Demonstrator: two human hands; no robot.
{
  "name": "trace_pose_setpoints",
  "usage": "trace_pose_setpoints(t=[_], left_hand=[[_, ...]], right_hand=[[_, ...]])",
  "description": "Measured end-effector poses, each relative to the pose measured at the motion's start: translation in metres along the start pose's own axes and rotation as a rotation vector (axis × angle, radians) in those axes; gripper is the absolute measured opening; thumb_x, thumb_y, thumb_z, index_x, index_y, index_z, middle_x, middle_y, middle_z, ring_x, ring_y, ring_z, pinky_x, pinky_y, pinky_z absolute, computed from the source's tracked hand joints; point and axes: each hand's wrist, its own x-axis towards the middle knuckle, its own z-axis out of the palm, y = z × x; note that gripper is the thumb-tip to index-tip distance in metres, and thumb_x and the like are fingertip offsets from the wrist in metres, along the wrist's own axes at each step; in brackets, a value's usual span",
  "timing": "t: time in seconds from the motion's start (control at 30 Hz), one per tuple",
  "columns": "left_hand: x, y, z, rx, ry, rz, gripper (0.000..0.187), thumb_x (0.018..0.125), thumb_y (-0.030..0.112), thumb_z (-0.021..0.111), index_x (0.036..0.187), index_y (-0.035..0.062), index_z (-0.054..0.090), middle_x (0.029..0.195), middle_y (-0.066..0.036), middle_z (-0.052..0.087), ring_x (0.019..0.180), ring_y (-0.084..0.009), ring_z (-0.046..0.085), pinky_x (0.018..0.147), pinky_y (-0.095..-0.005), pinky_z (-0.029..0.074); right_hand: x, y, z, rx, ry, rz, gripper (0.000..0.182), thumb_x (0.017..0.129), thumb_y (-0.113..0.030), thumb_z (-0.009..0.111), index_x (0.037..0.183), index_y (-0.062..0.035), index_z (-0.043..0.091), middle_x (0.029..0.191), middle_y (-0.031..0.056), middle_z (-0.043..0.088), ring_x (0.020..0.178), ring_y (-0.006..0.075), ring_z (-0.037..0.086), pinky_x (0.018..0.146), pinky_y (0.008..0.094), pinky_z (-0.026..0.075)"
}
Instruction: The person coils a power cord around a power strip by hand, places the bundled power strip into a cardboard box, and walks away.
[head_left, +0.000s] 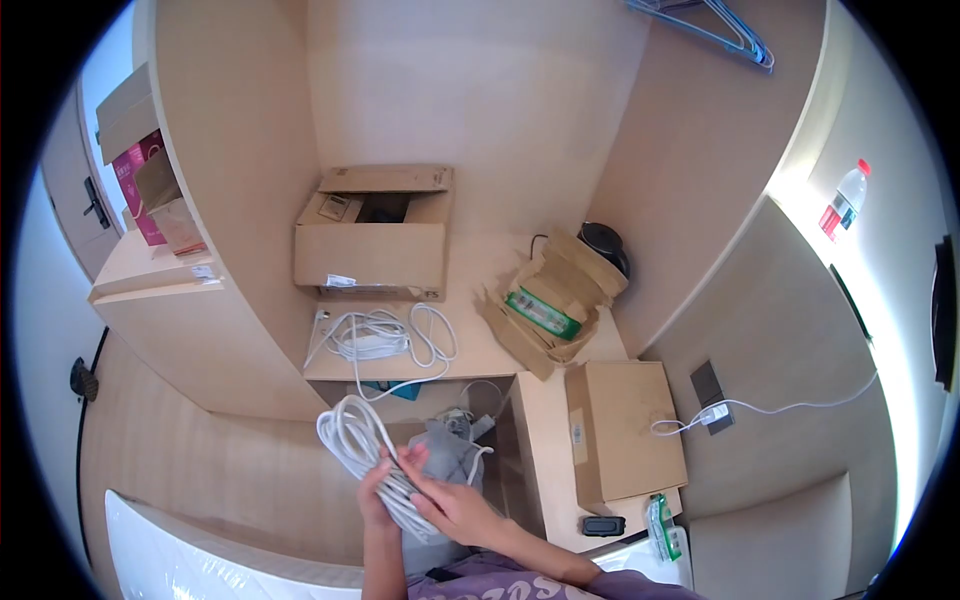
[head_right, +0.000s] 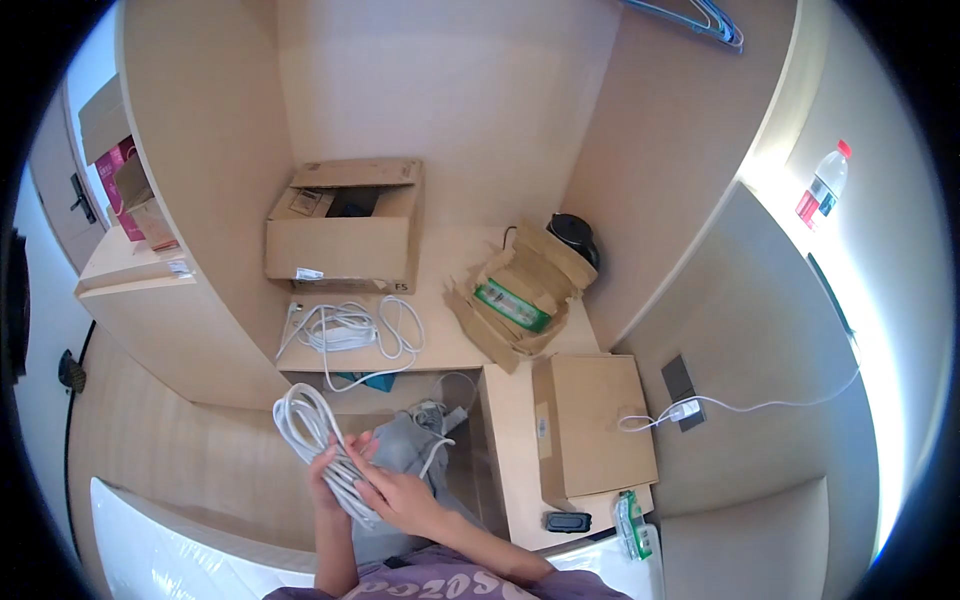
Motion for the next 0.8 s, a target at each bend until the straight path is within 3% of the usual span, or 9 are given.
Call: trace_pose_setpoints(t=[0.07, 0.2, 0.3, 0.43, 0.57, 0.63, 0.7, 0.73, 0.8], left_hand=[[0.001, 0.005, -0.011, -0.19, -0.058, 0.015, 0.027, 0.078, 0.011, 0.055, 0.103, 0.003, 0.05, 0.083, -0.009, 0.051, 0.084, -0.0259, 0.056, 0.102, -0.0496, 0.039], [-0.005, 0.02, -0.009, -0.101, -0.11, 0.196, 0.026, 0.078, 0.01, 0.055, 0.102, 0.0043, 0.047, 0.081, -0.007, 0.048, 0.075, -0.0209, 0.053, 0.101, -0.0459, 0.04], [-0.011, 0.048, -0.002, -0.366, -0.292, 0.37, 0.025, 0.078, 0.007, 0.057, 0.1, 0.0066, 0.046, 0.08, -0.004, 0.049, 0.07, -0.0154, 0.052, 0.091, -0.0402, 0.044], [-0.026, 0.078, 0.038, -0.958, -0.605, 0.411, 0.023, 0.077, 0.005, 0.062, 0.092, 0.0127, 0.045, 0.069, 0.004, 0.048, 0.055, -0.0076, 0.048, 0.071, -0.0298, 0.046], [-0.041, 0.065, 0.048, -1.041, -0.865, 0.337, 0.024, 0.076, 0.006, 0.063, 0.083, 0.0178, 0.044, 0.056, 0.008, 0.048, 0.046, -0.0042, 0.045, 0.061, -0.0245, 0.045], [-0.032, 0.062, 0.033, -0.832, -1.067, 0.205, 0.03, 0.07, 0.014, 0.07, 0.081, 0.0182, 0.043, 0.057, 0.01, 0.052, 0.047, -0.0044, 0.048, 0.061, -0.026, 0.045], [-0.021, 0.065, 0.02, -0.621, -1.215, 0.081, 0.035, 0.065, 0.018, 0.073, 0.081, 0.0178, 0.041, 0.06, 0.01, 0.055, 0.047, -0.0056, 0.049, 0.061, -0.0268, 0.045], [-0.019, 0.064, 0.015, -0.578, -1.166, 0.071, 0.039, 0.063, 0.02, 0.074, 0.083, 0.0175, 0.041, 0.061, 0.009, 0.056, 0.049, -0.0068, 0.05, 0.063, -0.0278, 0.045], [-0.024, 0.067, 0.012, -0.466, -0.961, 0.037, 0.043, 0.06, 0.019, 0.074, 0.086, 0.0166, 0.04, 0.063, 0.007, 0.054, 0.052, -0.009, 0.05, 0.069, -0.0295, 0.044]], right_hand=[[-0.003, 0.012, 0.01, -0.034, -0.031, -0.028, 0.048, 0.096, -0.025, 0.045, 0.142, -0.0151, 0.035, 0.097, 0.0175, 0.06, 0.078, 0.0355, 0.061, 0.062, 0.0421, 0.047], [-0.006, 0.011, 0.01, 0.062, -0.021, 0.065, 0.048, 0.093, -0.023, 0.05, 0.139, -0.0143, 0.039, 0.109, 0.0139, 0.054, 0.09, 0.0291, 0.06, 0.071, 0.0343, 0.049], [-0.006, 0.018, 0.015, 0.176, 0.372, -0.146, 0.052, 0.088, -0.02, 0.058, 0.137, -0.0136, 0.042, 0.115, 0.013, 0.051, 0.102, 0.0272, 0.055, 0.081, 0.0329, 0.047], [-0.012, 0.052, 0.02, -0.208, 0.041, -0.096, 0.067, 0.081, -0.015, 0.065, 0.14, -0.0074, 0.035, 0.118, 0.0145, 0.051, 0.111, 0.0263, 0.052, 0.089, 0.0379, 0.044], [-0.013, 0.088, 0.063, 0.51, 0.076, 0.163, 0.063, 0.087, -0.02, 0.059, 0.142, -0.0085, 0.03, 0.12, 0.0122, 0.053, 0.11, 0.0234, 0.054, 0.088, 0.0361, 0.045], [-0.013, 0.102, 0.077, 1.014, 0.125, 0.297, 0.062, 0.09, -0.025, 0.056, 0.142, -0.0087, 0.027, 0.118, 0.0114, 0.054, 0.11, 0.0242, 0.055, 0.087, 0.0358, 0.046], [-0.003, 0.098, 0.06, 1.451, 0.24, 0.483, 0.037, 0.092, -0.018, 0.051, 0.127, -0.0066, 0.045, 0.112, 0.0123, 0.059, 0.103, 0.0236, 0.059, 0.086, 0.0365, 0.049], [0.001, 0.112, 0.052, 1.723, 0.305, 0.527, 0.029, 0.092, -0.016, 0.051, 0.119, -0.0051, 0.051, 0.108, 0.0127, 0.06, 0.101, 0.0234, 0.06, 0.085, 0.0367, 0.05], [0.012, 0.15, 0.033, 1.617, 0.379, 0.306, 0.017, 0.087, -0.003, 0.056, 0.104, 0.0007, 0.056, 0.107, 0.0144, 0.062, 0.101, 0.0247, 0.061, 0.09, 0.0352, 0.051]])
